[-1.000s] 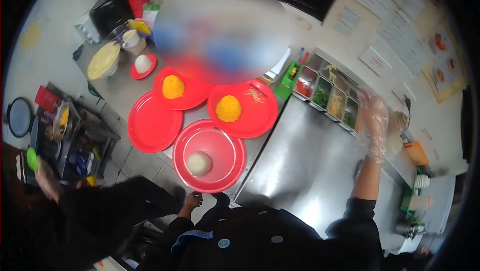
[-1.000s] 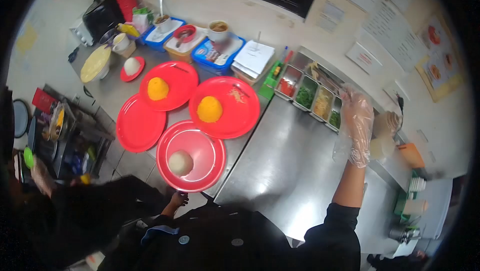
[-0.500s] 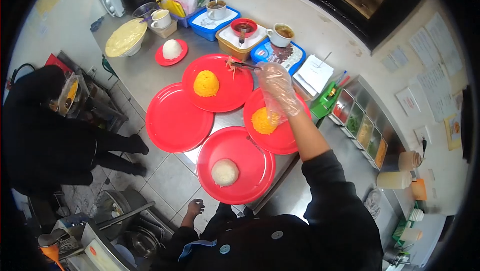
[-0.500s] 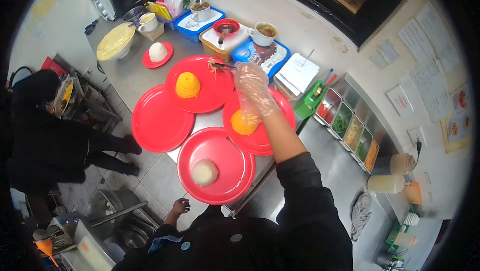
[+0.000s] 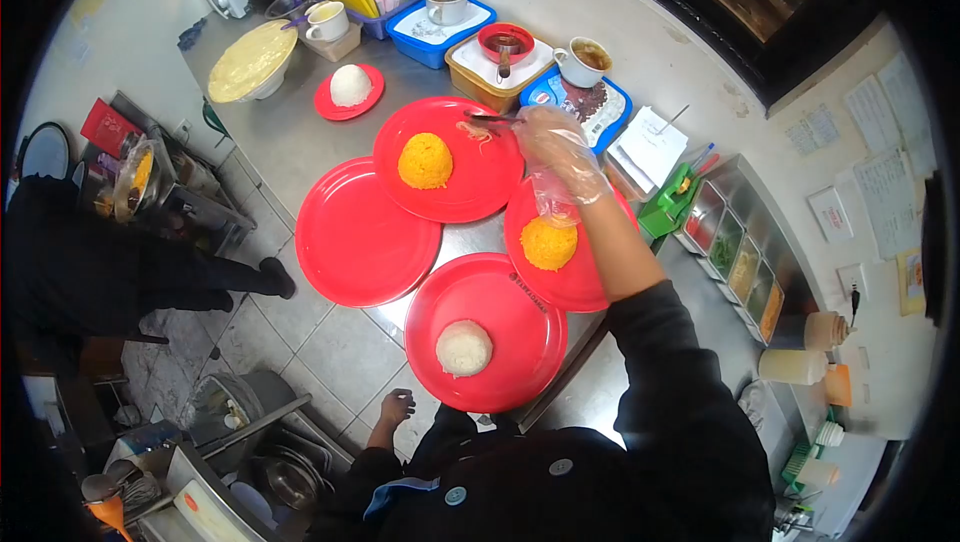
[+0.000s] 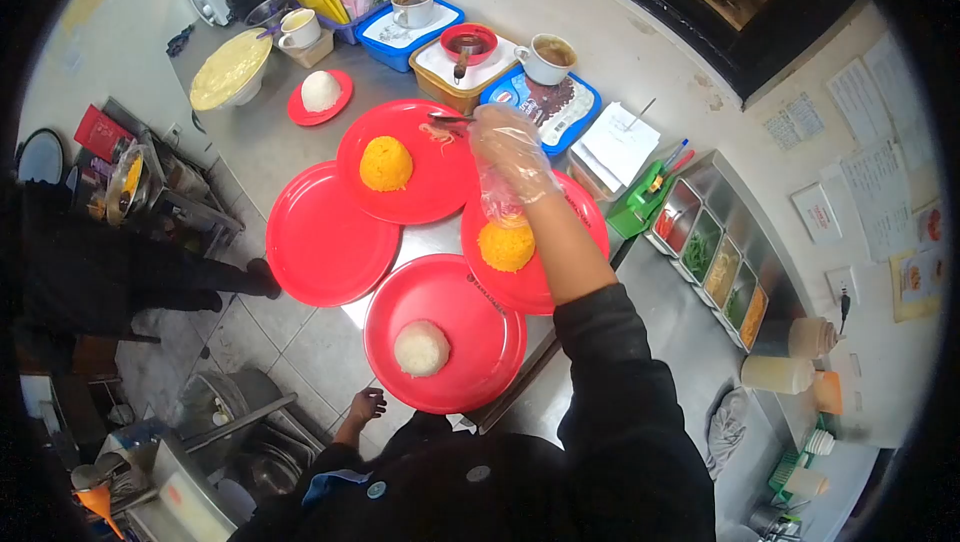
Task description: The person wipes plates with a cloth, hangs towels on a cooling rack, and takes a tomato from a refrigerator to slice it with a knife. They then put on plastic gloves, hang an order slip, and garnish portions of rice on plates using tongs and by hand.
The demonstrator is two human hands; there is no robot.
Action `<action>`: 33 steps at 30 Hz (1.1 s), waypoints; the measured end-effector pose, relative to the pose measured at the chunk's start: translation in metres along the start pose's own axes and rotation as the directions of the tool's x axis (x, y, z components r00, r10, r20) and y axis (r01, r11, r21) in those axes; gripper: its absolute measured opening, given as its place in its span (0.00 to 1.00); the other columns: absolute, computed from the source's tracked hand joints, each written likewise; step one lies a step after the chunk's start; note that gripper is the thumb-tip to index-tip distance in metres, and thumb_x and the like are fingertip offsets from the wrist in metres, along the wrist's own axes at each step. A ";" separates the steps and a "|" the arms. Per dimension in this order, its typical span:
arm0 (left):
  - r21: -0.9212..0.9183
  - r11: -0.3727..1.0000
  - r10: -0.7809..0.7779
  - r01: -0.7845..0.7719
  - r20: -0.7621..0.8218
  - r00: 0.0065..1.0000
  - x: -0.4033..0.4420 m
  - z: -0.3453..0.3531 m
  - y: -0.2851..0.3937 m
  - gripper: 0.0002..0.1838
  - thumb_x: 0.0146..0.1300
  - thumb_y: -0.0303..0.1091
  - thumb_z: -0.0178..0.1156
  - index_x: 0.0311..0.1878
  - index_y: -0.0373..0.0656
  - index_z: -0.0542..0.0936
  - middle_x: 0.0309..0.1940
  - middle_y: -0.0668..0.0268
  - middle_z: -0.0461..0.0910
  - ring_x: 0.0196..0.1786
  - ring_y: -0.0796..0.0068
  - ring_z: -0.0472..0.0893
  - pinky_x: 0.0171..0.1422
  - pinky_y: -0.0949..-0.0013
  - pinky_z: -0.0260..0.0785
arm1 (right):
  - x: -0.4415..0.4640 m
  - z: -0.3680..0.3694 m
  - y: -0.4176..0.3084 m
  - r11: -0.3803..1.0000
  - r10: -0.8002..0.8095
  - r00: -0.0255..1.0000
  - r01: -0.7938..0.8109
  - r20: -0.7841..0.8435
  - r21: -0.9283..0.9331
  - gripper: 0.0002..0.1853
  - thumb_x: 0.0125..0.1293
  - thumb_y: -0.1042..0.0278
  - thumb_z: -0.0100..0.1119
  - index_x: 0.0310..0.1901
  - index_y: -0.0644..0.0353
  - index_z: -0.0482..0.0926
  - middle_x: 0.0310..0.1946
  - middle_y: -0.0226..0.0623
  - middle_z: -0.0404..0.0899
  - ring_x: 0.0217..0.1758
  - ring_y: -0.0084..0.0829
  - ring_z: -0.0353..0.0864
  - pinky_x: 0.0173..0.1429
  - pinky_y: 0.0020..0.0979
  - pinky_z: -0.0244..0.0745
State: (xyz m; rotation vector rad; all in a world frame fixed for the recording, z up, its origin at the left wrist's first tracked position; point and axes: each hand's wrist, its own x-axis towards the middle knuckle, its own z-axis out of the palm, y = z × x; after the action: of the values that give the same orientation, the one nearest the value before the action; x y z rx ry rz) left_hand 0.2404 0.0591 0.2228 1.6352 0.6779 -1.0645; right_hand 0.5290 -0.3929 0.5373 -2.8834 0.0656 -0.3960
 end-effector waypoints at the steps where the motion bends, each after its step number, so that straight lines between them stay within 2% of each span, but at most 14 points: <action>1: -0.004 1.000 -0.002 0.002 -0.001 1.000 0.003 0.003 0.004 0.13 0.59 0.27 0.56 0.48 0.40 0.75 0.26 0.59 0.80 0.22 0.70 0.78 0.22 0.69 0.68 | -0.001 -0.004 0.003 1.000 0.022 0.999 -0.023 -0.024 -0.017 0.13 0.60 0.60 0.53 0.36 0.59 0.81 0.36 0.48 0.80 0.44 0.46 0.78 0.50 0.44 0.73; 10: -0.003 1.000 -0.011 0.010 -0.023 1.000 0.002 0.000 -0.001 0.12 0.60 0.30 0.56 0.47 0.40 0.75 0.26 0.59 0.79 0.22 0.70 0.78 0.22 0.68 0.68 | -0.018 -0.009 0.003 0.994 0.108 0.994 -0.108 -0.002 0.003 0.12 0.58 0.59 0.55 0.36 0.58 0.81 0.35 0.48 0.80 0.44 0.47 0.78 0.49 0.44 0.72; 15: 0.045 0.998 -0.035 0.035 0.009 0.999 0.004 -0.009 -0.023 0.12 0.60 0.31 0.56 0.47 0.40 0.75 0.26 0.58 0.79 0.23 0.69 0.79 0.23 0.68 0.69 | -0.035 -0.012 0.017 0.999 0.001 0.999 0.001 0.054 -0.046 0.11 0.58 0.60 0.55 0.36 0.57 0.80 0.34 0.48 0.79 0.43 0.47 0.78 0.48 0.45 0.72; 17: 0.091 0.995 -0.042 0.041 0.011 0.999 0.003 -0.008 -0.023 0.12 0.61 0.31 0.56 0.47 0.41 0.75 0.26 0.58 0.79 0.22 0.69 0.78 0.22 0.69 0.69 | -0.042 -0.008 0.015 1.000 -0.012 1.000 0.012 0.010 -0.019 0.13 0.58 0.60 0.55 0.39 0.58 0.80 0.36 0.49 0.80 0.45 0.47 0.78 0.49 0.45 0.72; 19: 0.023 0.999 -0.044 0.045 -0.010 0.999 -0.001 -0.008 -0.017 0.13 0.61 0.31 0.56 0.48 0.41 0.74 0.26 0.58 0.79 0.22 0.69 0.78 0.21 0.69 0.68 | -0.051 -0.019 0.012 0.997 0.020 0.999 -0.016 -0.038 0.082 0.15 0.58 0.61 0.54 0.43 0.60 0.80 0.39 0.50 0.79 0.47 0.48 0.77 0.51 0.43 0.72; 20: 0.036 0.998 -0.045 0.045 -0.001 0.999 -0.002 -0.008 -0.014 0.13 0.61 0.31 0.56 0.48 0.41 0.74 0.26 0.58 0.79 0.22 0.69 0.78 0.21 0.69 0.68 | -0.054 -0.035 0.023 0.995 0.068 0.995 -0.073 0.070 0.073 0.17 0.59 0.61 0.53 0.47 0.59 0.79 0.42 0.50 0.79 0.48 0.48 0.77 0.53 0.42 0.71; 22: 0.058 0.998 -0.016 0.013 0.051 0.999 -0.002 -0.007 -0.009 0.14 0.62 0.32 0.54 0.50 0.41 0.73 0.30 0.58 0.80 0.27 0.67 0.80 0.28 0.67 0.73 | -0.089 -0.101 0.028 0.960 0.279 0.960 -0.280 0.036 0.028 0.17 0.60 0.60 0.53 0.49 0.56 0.79 0.45 0.49 0.79 0.50 0.46 0.77 0.55 0.40 0.71; 24: 0.106 0.994 -0.025 0.018 0.065 0.998 0.000 -0.004 -0.008 0.14 0.62 0.33 0.54 0.50 0.41 0.72 0.31 0.58 0.80 0.27 0.67 0.80 0.28 0.67 0.73 | -0.140 -0.167 0.037 0.909 0.403 0.910 -0.410 -0.097 -0.072 0.19 0.62 0.55 0.51 0.52 0.51 0.78 0.49 0.45 0.78 0.54 0.43 0.76 0.58 0.39 0.69; 26: 0.153 0.988 -0.028 0.016 0.075 0.997 0.001 -0.002 -0.006 0.14 0.62 0.33 0.54 0.50 0.41 0.72 0.31 0.58 0.80 0.27 0.67 0.80 0.28 0.67 0.73 | -0.185 -0.216 0.056 0.826 0.520 0.833 -0.547 -0.189 -0.136 0.18 0.64 0.54 0.50 0.51 0.52 0.78 0.48 0.44 0.79 0.53 0.44 0.76 0.57 0.40 0.69; 27: 0.133 0.991 -0.018 0.008 0.078 0.997 0.001 -0.001 -0.006 0.13 0.62 0.33 0.55 0.48 0.41 0.73 0.29 0.58 0.80 0.24 0.68 0.79 0.25 0.68 0.71 | -0.212 -0.230 0.075 0.745 0.557 0.784 -0.617 -0.274 -0.253 0.18 0.64 0.53 0.50 0.51 0.52 0.78 0.46 0.46 0.79 0.52 0.45 0.76 0.57 0.40 0.69; 29: 0.147 0.989 0.000 -0.017 0.118 0.993 0.004 0.004 -0.002 0.11 0.61 0.32 0.56 0.46 0.42 0.74 0.27 0.57 0.79 0.21 0.69 0.77 0.21 0.69 0.68 | -0.259 -0.254 0.104 0.670 0.623 0.719 -0.694 -0.309 -0.263 0.19 0.65 0.53 0.49 0.50 0.53 0.78 0.46 0.47 0.79 0.51 0.46 0.76 0.56 0.40 0.70; 31: 0.154 0.988 0.009 -0.026 0.114 0.993 0.005 0.012 0.003 0.11 0.61 0.32 0.57 0.46 0.41 0.73 0.27 0.57 0.79 0.21 0.68 0.78 0.21 0.69 0.68 | -0.306 -0.263 0.134 0.429 0.739 0.558 -0.822 -0.379 -0.373 0.19 0.65 0.50 0.48 0.48 0.54 0.78 0.43 0.47 0.79 0.49 0.46 0.77 0.52 0.43 0.71; 32: 0.181 0.983 0.016 -0.041 0.142 0.990 0.005 0.018 0.008 0.11 0.61 0.32 0.57 0.46 0.41 0.73 0.27 0.57 0.79 0.21 0.68 0.78 0.21 0.69 0.68 | -0.340 -0.250 0.165 0.578 0.488 0.722 -0.688 -0.490 -0.438 0.17 0.63 0.53 0.50 0.42 0.57 0.79 0.40 0.49 0.79 0.47 0.48 0.78 0.49 0.45 0.72; 33: 0.185 0.982 0.001 -0.030 0.153 0.988 0.004 0.022 0.012 0.11 0.61 0.31 0.57 0.46 0.41 0.72 0.26 0.58 0.78 0.21 0.68 0.78 0.21 0.69 0.68 | -0.342 -0.259 0.153 0.545 0.691 0.642 -0.765 -0.334 -0.343 0.15 0.62 0.56 0.50 0.38 0.59 0.79 0.38 0.50 0.80 0.45 0.50 0.78 0.48 0.45 0.73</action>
State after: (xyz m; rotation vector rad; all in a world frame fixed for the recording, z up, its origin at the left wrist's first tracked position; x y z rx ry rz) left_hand 0.2449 0.0344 0.2229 1.6942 0.4756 -1.2584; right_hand 0.1278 -0.5734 0.6549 -2.8654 1.5493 -0.4736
